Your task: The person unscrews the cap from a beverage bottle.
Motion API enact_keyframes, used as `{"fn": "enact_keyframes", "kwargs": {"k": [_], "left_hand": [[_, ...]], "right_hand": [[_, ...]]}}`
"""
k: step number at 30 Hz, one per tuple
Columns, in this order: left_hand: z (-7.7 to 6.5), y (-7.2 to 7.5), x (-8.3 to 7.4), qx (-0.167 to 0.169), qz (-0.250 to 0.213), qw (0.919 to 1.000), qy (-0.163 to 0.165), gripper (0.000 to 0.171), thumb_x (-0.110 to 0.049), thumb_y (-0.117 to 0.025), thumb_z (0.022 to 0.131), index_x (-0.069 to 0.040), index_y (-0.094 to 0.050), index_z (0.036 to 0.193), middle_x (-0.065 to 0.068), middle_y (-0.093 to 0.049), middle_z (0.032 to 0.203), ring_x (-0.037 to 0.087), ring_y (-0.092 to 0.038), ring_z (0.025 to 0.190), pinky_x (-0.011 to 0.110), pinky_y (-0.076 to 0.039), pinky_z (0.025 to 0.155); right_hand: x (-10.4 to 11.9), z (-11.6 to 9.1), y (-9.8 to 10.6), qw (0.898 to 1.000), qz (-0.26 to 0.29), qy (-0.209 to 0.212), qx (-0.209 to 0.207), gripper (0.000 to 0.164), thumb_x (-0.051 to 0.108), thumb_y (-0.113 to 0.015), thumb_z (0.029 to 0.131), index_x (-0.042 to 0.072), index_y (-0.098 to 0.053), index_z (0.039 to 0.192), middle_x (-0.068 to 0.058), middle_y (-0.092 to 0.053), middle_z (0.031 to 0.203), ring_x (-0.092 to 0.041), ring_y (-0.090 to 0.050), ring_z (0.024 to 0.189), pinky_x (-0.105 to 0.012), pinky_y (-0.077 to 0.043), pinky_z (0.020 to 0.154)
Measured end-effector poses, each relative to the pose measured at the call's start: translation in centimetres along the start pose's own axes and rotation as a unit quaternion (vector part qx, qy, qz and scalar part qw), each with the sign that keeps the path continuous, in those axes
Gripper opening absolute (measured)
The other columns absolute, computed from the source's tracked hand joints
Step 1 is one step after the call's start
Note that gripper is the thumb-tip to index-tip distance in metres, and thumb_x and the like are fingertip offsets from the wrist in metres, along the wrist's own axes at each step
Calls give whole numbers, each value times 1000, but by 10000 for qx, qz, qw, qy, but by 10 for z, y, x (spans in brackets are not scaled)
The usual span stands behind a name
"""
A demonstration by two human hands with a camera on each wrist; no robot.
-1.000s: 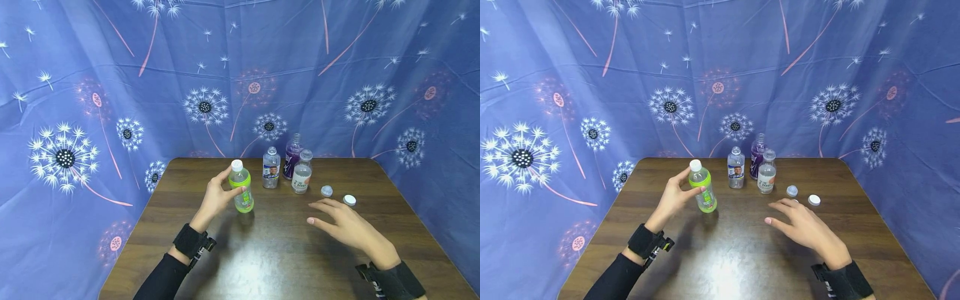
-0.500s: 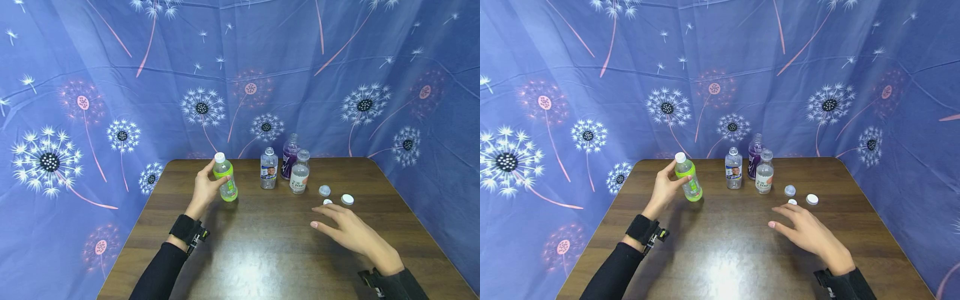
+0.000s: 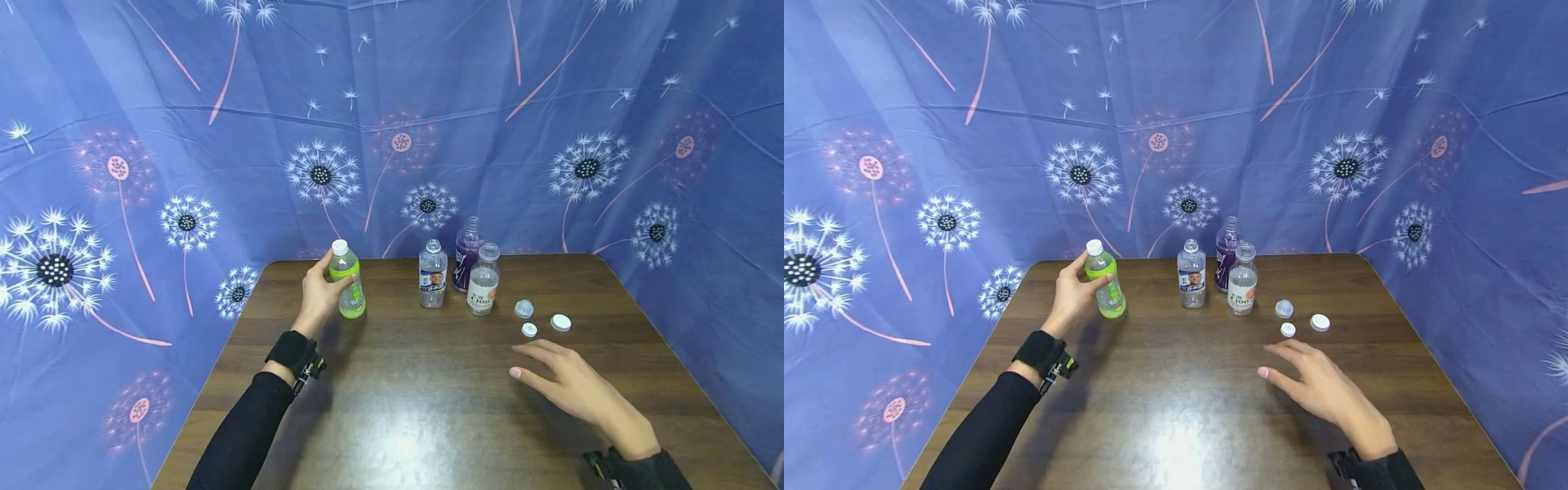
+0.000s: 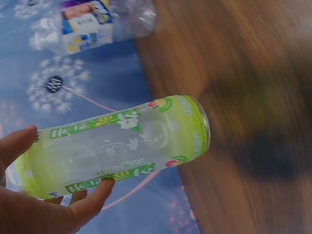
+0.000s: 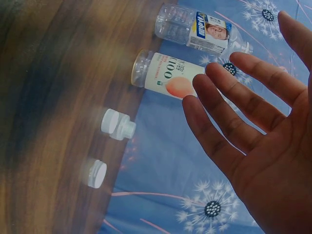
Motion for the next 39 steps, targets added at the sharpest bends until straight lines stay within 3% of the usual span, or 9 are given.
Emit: {"fn": "enact_keyframes", "kwargs": {"k": [11,17,21,30,39], "left_hand": [[39,11,4,-191,441,9988,-47,85,-21,-80,88,-23,-33,159,18,-57,143,38,-62,124,54,-56,100],[55,20,5,-368,528,9978,156,85,-20,-80,88,-22,-32,159,19,-56,145,40,-61,126,56,-56,100],[60,21,13,-536,584,9967,189,84,-19,-79,89,-20,-33,159,19,-56,146,40,-60,126,56,-55,101],[64,17,27,-699,527,9958,251,82,-20,-77,91,-23,-32,160,17,-55,146,39,-57,129,58,-53,103],[68,17,35,-754,398,9953,457,82,-18,-75,92,-23,-30,160,18,-52,150,39,-51,136,57,-48,110]], "right_hand": [[-10,-7,-8,9999,-15,-141,-95,44,49,-65,97,22,-66,132,2,-67,128,-22,-68,109,-43,-60,80],[-16,-11,-11,9997,-21,-147,-182,43,48,-66,96,22,-66,131,4,-69,124,-21,-69,107,-42,-61,80],[-18,-13,-12,9996,-115,-106,-238,43,48,-66,96,22,-67,131,7,-69,123,-19,-69,106,-39,-60,80],[-19,-19,-11,9996,-75,-178,-215,45,48,-66,96,19,-67,130,3,-69,125,-24,-69,111,-47,-61,84],[-17,-25,-12,9992,-207,-125,-329,40,46,-67,96,22,-68,128,7,-70,122,-18,-68,111,-42,-60,85]]}}
Point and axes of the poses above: each hand's wrist, its own z-axis towards the middle knuckle, its own y-axis out of the back of the hand, x = y × z, the point moved 4 cm from there along z, towards the middle knuckle
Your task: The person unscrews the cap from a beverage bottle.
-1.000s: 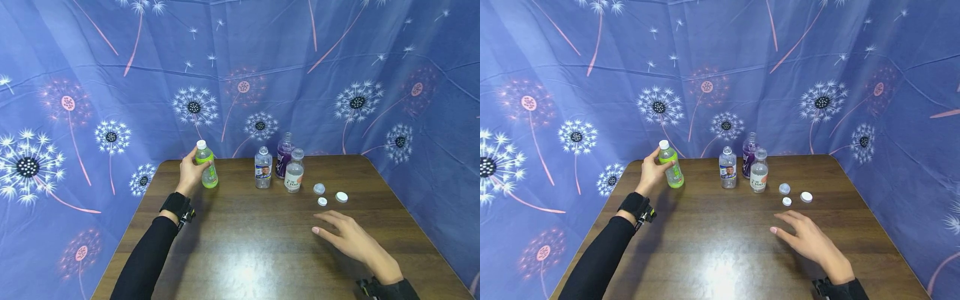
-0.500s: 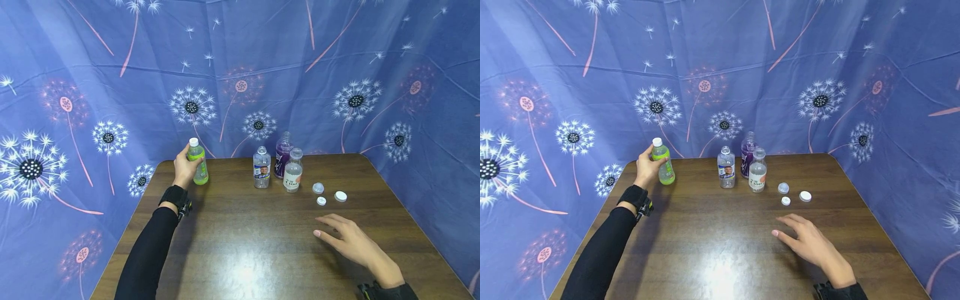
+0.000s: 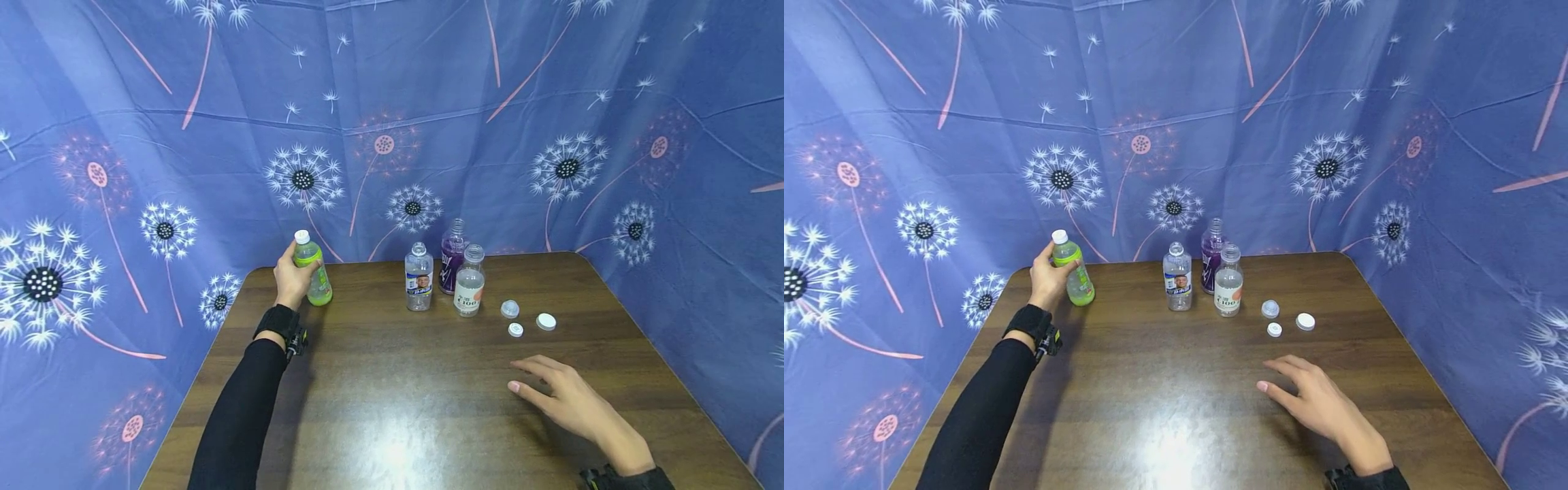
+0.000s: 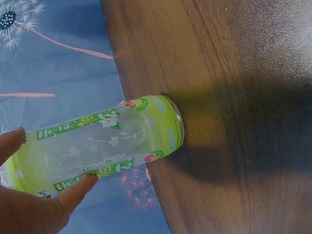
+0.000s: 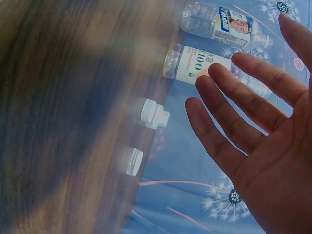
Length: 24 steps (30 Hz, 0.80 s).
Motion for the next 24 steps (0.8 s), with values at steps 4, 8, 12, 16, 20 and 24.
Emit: {"fn": "enact_keyframes", "kwargs": {"k": [4,8,12,16,20,24], "left_hand": [[1,0,0,-28,65,10000,-10,82,-18,-75,92,-23,-30,160,17,-53,149,39,-50,137,57,-47,111],[3,0,1,-32,270,9996,19,85,-19,-76,92,-20,-27,161,18,-51,151,39,-49,139,55,-46,113],[4,-1,1,-8,430,9991,-8,89,-21,-75,92,-15,-22,162,20,-45,156,40,-44,142,54,-43,117],[4,0,1,23,498,9988,-22,92,-24,-75,91,-14,-18,163,20,-41,158,40,-41,145,55,-40,119],[3,0,3,51,568,9984,-25,93,-29,-75,92,-14,-17,163,19,-39,160,40,-37,147,54,-37,121],[0,1,5,82,619,9980,-42,92,-33,-74,92,-12,-18,163,22,-38,158,42,-32,148,55,-33,123]], "right_hand": [[0,-1,1,10000,26,-27,-9,39,46,-67,96,24,-68,128,9,-69,122,-18,-68,111,-40,-60,83],[0,-1,1,10000,9,12,-63,38,45,-68,96,24,-69,127,8,-70,121,-17,-68,109,-38,-60,83],[-1,-1,1,10000,91,4,-40,38,45,-68,96,24,-68,127,7,-70,122,-18,-69,108,-38,-60,81],[-1,-1,1,9998,187,-35,-10,38,45,-68,96,24,-68,128,6,-70,123,-19,-70,107,-37,-61,80],[0,-3,1,9996,259,-73,33,37,44,-67,96,25,-68,128,6,-70,123,-20,-70,109,-39,-61,81],[1,-5,0,9991,357,-181,119,37,45,-66,97,25,-67,128,6,-69,124,-21,-69,110,-42,-61,82]]}}
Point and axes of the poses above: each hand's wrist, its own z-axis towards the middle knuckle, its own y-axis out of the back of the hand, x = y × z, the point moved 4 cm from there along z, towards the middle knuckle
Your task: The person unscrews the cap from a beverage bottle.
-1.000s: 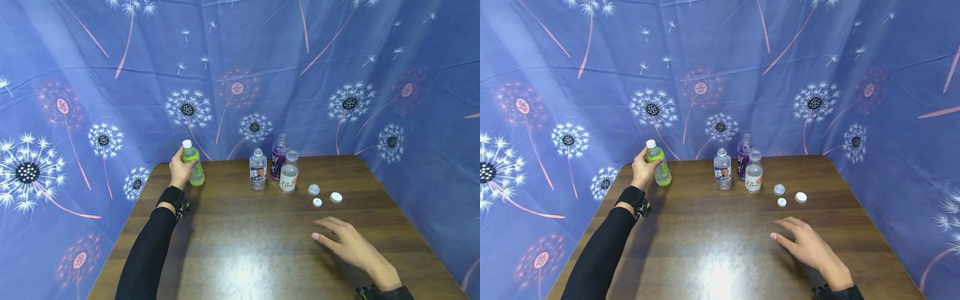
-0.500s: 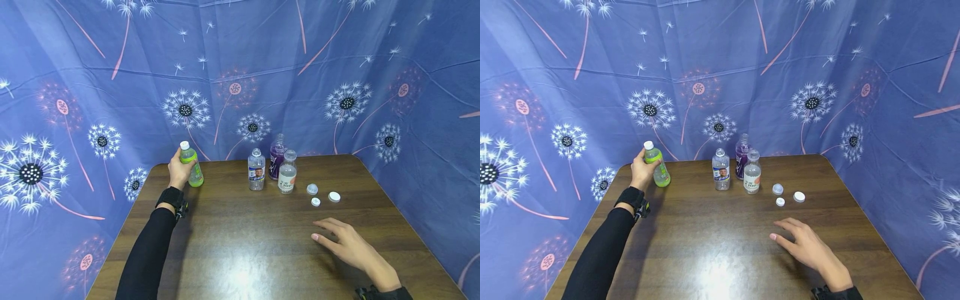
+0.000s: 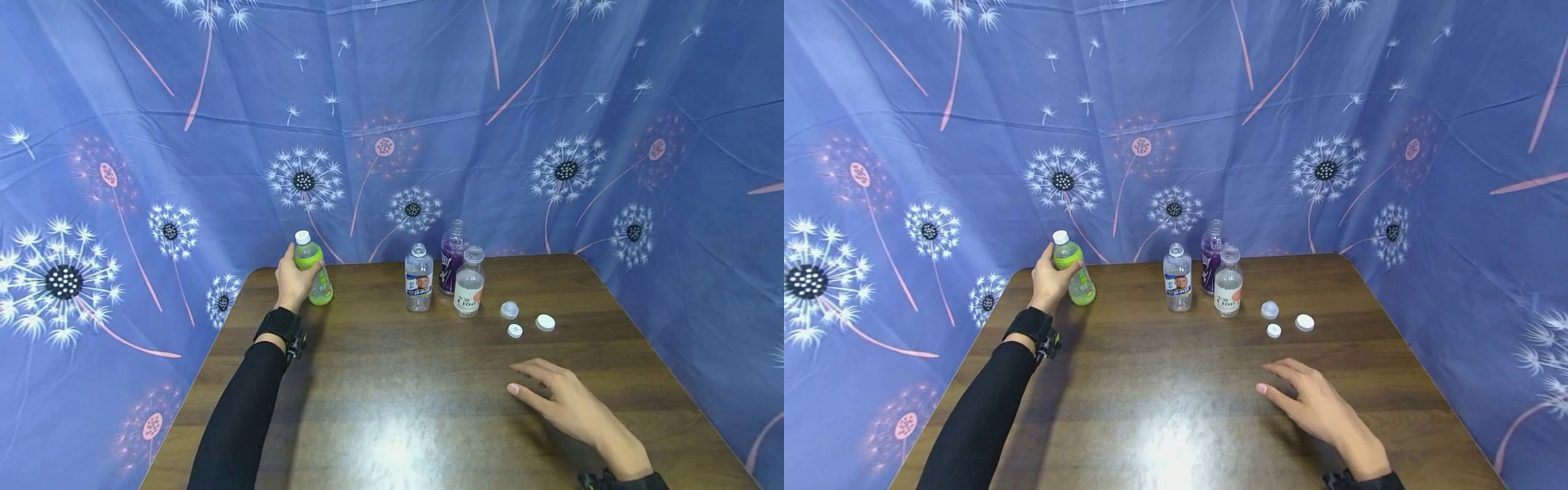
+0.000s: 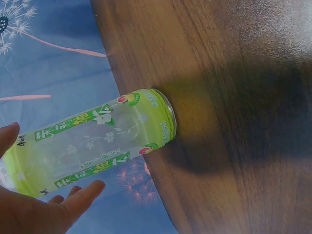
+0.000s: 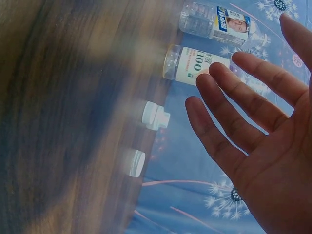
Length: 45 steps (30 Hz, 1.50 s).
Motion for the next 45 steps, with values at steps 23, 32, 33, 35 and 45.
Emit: {"fn": "enact_keyframes", "kwargs": {"k": [23,32,33,35,45], "left_hand": [[-41,38,-29,-548,28,9965,-633,74,-32,-79,88,-13,-42,149,21,-44,136,38,-47,123,51,-44,102],[-58,23,-45,150,-43,9945,-1033,65,-31,-79,89,-7,-50,142,22,-54,129,37,-56,117,51,-51,98],[-59,20,-47,270,-63,9940,-1053,65,-33,-79,89,-7,-51,141,22,-55,129,36,-57,117,50,-52,98],[-62,12,-51,490,-116,9927,-1099,65,-34,-79,89,-8,-51,141,21,-58,127,37,-59,118,50,-53,98],[-66,-29,-77,943,-123,9853,-1420,58,-34,-81,87,-10,-56,134,17,-62,126,33,-65,113,49,-58,93]], "right_hand": [[-5,-1,-4,9999,88,-77,-60,50,46,-66,97,24,-58,140,2,-68,129,-22,-70,106,-43,-61,85],[-3,-4,-3,9999,128,-30,-111,48,43,-67,97,23,-59,139,3,-69,129,-22,-70,105,-37,-62,83],[-3,-4,-3,9999,144,-46,-81,48,44,-67,97,23,-59,140,3,-69,129,-22,-70,105,-38,-62,83],[-3,-4,-3,9998,169,-49,-27,48,44,-66,97,22,-59,140,1,-69,128,-22,-70,106,-39,-62,83],[-6,-4,-3,9995,285,-130,105,48,45,-65,98,20,-60,138,0,-70,127,-23,-70,107,-34,-61,81]]}}
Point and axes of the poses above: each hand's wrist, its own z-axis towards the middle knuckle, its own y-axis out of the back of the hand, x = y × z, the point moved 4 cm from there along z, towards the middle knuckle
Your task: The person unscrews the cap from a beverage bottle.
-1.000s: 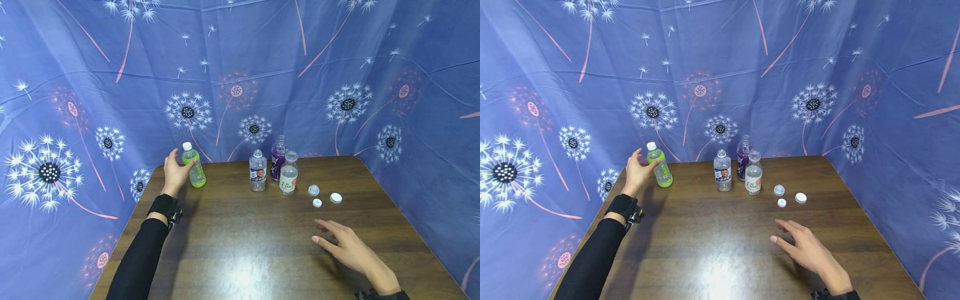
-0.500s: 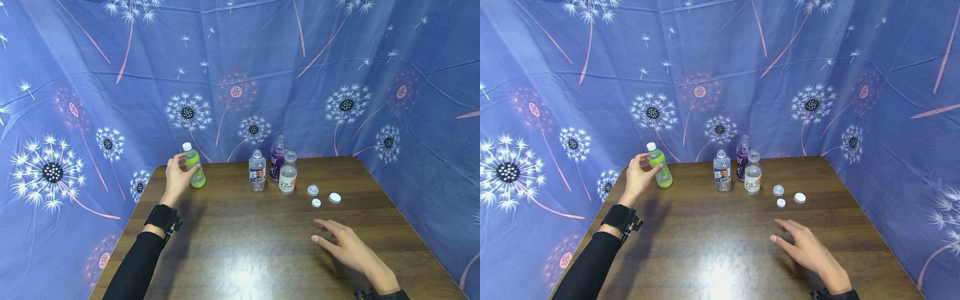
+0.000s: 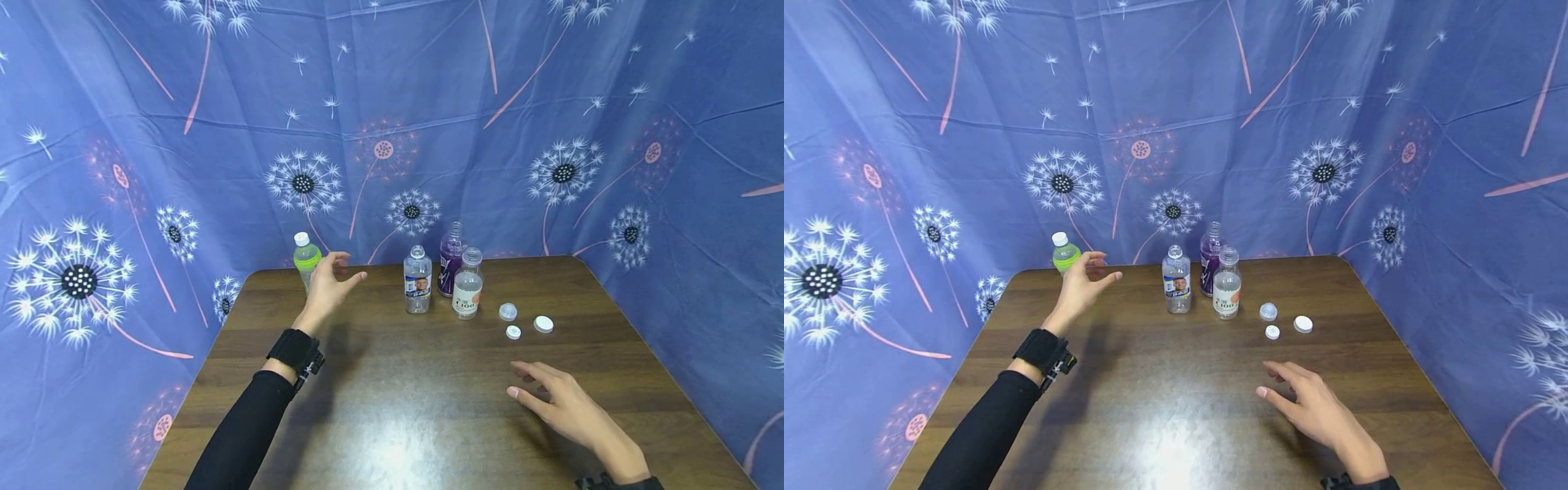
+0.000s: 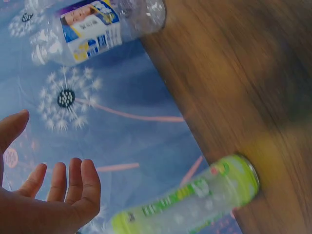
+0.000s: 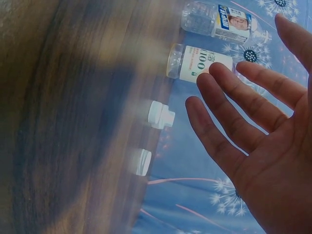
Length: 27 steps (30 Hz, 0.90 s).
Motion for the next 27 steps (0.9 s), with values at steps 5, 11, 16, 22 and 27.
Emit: {"fn": "enact_keyframes", "kwargs": {"k": [5,11,16,22,27], "left_hand": [[9,-20,-16,255,50,9995,-168,56,-36,-81,87,-13,-58,133,15,-62,130,32,-64,117,48,-56,97],[20,-50,-29,651,-41,9974,-301,58,-37,-80,88,-11,-56,134,13,-60,131,33,-63,119,47,-55,100],[26,-76,-31,916,-78,9956,-180,67,-36,-80,87,-10,-51,141,16,-55,137,35,-59,123,47,-55,100],[27,-98,-32,1103,-46,9938,-102,82,-34,-81,86,-13,-38,153,16,-46,149,35,-52,131,48,-52,105],[30,-111,-34,1251,-11,9921,-104,88,-34,-82,86,-15,-34,157,15,-39,158,37,-41,144,51,-42,118]], "right_hand": [[-1,-2,1,10000,15,29,-23,48,45,-65,97,20,-60,138,0,-69,130,-20,-69,112,-34,-62,84],[-1,-3,-1,9999,28,111,-19,47,41,-65,98,15,-61,136,-2,-70,127,-24,-70,110,-37,-62,84],[-2,-3,-2,9999,123,32,75,46,43,-64,99,15,-61,136,-3,-69,127,-26,-70,109,-37,-62,84],[-2,-1,-1,9997,173,-52,175,50,48,-62,98,16,-60,137,-5,-67,131,-26,-68,115,-44,-61,89],[-1,4,1,9998,-118,-114,92,52,52,-62,97,18,-62,136,0,-68,130,-23,-68,114,-41,-62,87]]}}
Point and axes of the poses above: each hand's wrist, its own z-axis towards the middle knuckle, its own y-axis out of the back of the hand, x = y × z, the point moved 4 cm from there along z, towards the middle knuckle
